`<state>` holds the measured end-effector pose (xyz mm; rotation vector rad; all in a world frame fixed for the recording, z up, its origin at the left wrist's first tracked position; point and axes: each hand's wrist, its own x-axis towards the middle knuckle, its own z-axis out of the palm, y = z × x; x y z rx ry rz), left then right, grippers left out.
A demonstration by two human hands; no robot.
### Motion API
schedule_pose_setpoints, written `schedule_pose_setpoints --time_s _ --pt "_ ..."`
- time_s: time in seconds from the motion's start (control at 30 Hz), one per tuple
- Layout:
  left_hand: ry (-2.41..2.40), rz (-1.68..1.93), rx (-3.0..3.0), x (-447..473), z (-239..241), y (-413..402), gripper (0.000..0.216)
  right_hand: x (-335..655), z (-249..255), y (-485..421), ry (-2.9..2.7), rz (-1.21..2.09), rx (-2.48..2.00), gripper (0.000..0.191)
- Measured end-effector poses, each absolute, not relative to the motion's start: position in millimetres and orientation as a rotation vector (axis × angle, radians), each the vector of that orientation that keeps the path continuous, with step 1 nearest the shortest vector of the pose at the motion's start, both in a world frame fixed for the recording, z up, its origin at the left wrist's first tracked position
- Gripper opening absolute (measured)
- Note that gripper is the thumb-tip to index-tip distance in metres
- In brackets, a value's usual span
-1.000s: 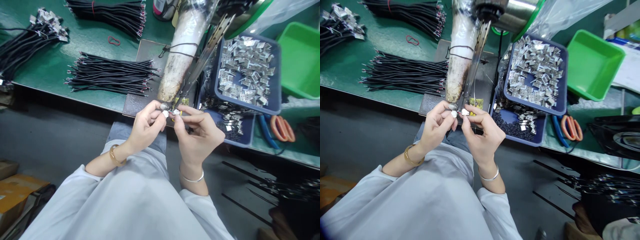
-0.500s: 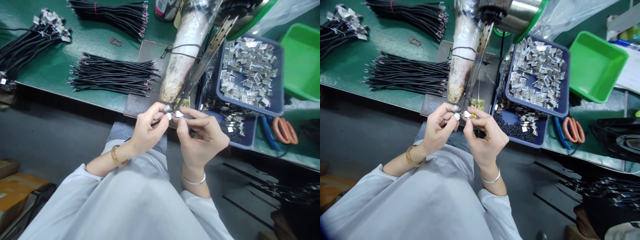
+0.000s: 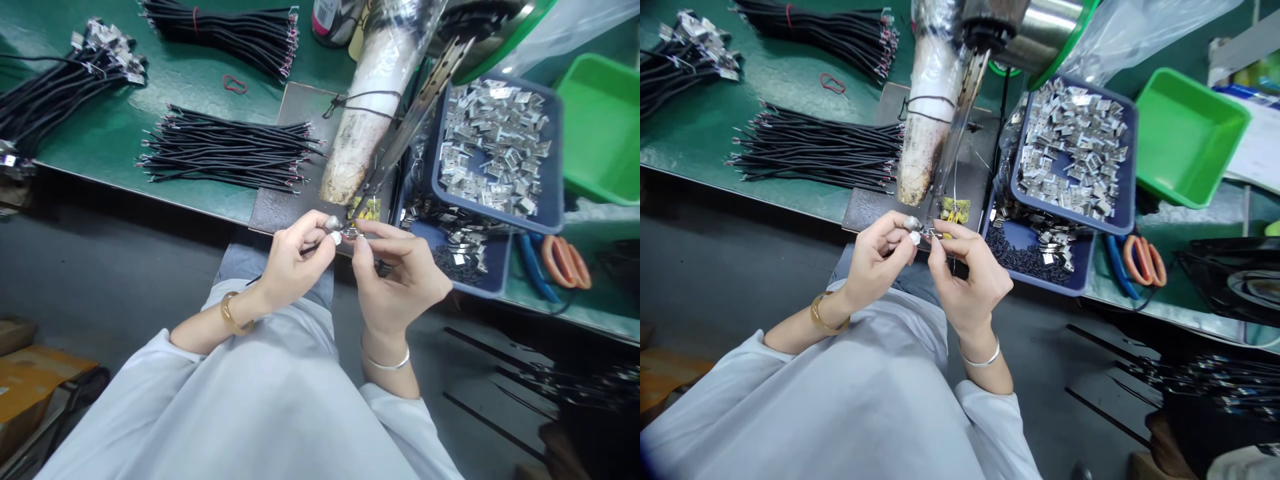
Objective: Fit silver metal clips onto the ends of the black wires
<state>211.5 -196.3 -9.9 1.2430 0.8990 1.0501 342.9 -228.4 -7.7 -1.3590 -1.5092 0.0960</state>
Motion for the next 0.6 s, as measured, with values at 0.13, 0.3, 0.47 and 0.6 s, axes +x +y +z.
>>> schedule_pose_setpoints --time_s 0.13,0.3,0.47,0.6 --pt "0.912 1.043 1.241 211.0 -9.9 -198.5 0.014 341.9 -9.8 -230.2 -1.531 0.02 -1.349 0.008" --pt "0.923 1.048 1.2 210.9 -7.3 -200.5 0.012 340.2 -9.3 -231.2 -1.547 -0.058 -1.321 0.01" --pt "0.833 1.059 1.097 210.2 -7.2 -197.2 0.017 343.8 -13.9 -230.7 -1.581 -0.175 -1.228 0.011" --pt "0.775 1.079 1.127 205.9 -7.4 -193.8 0.016 347.3 -13.2 -232.6 -1.528 -0.226 -1.218 0.011"
